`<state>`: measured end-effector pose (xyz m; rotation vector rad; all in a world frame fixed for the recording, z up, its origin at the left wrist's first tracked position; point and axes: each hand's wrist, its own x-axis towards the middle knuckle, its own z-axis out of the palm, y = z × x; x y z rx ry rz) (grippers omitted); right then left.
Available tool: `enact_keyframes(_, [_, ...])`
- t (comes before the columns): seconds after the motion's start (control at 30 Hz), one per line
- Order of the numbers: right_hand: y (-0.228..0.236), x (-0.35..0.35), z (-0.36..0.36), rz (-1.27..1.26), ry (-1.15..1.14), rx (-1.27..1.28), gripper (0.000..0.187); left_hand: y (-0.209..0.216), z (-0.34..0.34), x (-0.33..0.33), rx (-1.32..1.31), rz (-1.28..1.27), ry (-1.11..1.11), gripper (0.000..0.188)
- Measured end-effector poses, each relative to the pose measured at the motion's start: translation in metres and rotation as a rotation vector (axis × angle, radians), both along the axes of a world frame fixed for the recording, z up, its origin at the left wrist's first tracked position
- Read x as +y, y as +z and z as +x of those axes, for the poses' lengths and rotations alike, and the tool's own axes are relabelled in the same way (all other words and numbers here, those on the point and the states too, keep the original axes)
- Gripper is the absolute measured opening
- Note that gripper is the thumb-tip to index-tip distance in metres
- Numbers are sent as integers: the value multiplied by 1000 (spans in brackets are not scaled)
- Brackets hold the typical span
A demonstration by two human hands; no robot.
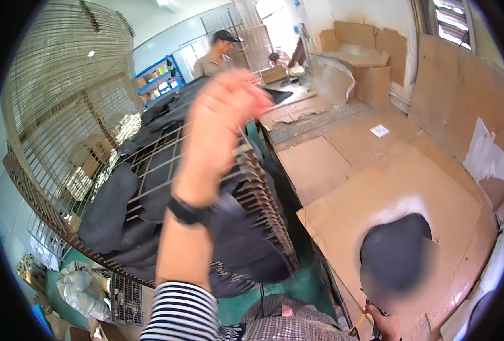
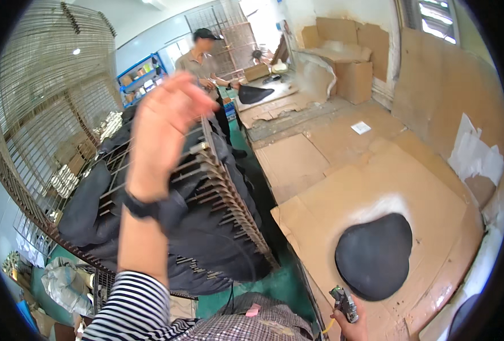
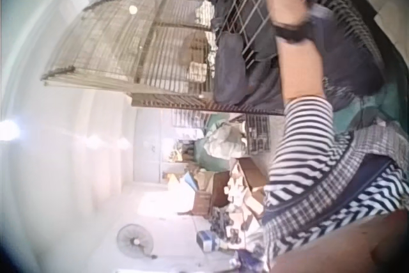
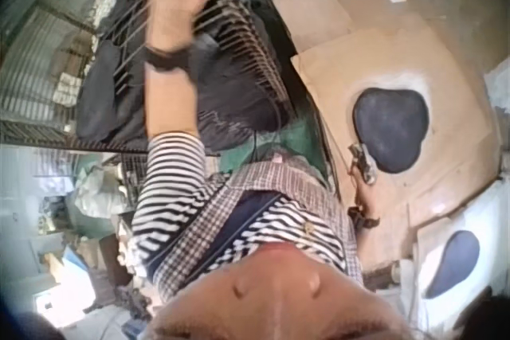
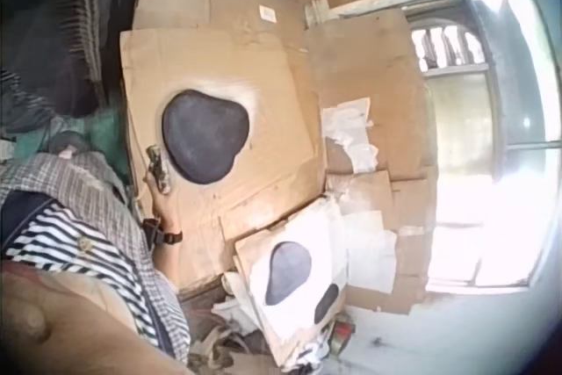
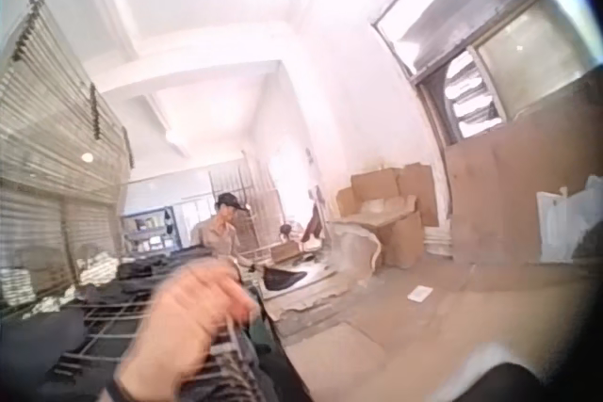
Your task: The person repeatedly picks up black, curved rubber or plastic parts from a cardboard surface and places them onto a metal drying rack. The person handles the parts one at a time, moving them from a pile on the table to the rack in a repetitive cycle.
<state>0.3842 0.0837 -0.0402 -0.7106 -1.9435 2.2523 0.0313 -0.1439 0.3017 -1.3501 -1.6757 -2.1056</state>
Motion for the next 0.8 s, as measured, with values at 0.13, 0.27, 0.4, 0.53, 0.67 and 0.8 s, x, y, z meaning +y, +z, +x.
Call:
enact_keyframes(0.13, [-6, 9, 53, -13, -124, 79, 50, -187, 66, 99, -245, -360, -247, 21])
enact_keyframes(0.27, [11, 11, 126, 6, -400, -33, 43, -380, 71, 168, -264, -973, 68, 20])
enact_keyframes(0.4, [16, 8, 195, 24, -721, -103, 40, -484, 78, 203, -182, -1227, 286, 22])
enact_keyframes(0.53, [16, 1, 233, 44, -898, -155, 40, -519, 90, 222, 6, -1185, 428, 22])
enact_keyframes(0.67, [14, 0, 237, 48, -933, -170, 42, -515, 102, 241, -45, -1277, 465, 22])
enact_keyframes(0.8, [-5, 7, 233, 46, -848, -131, 46, -486, 92, 264, -444, -1139, 187, 19])
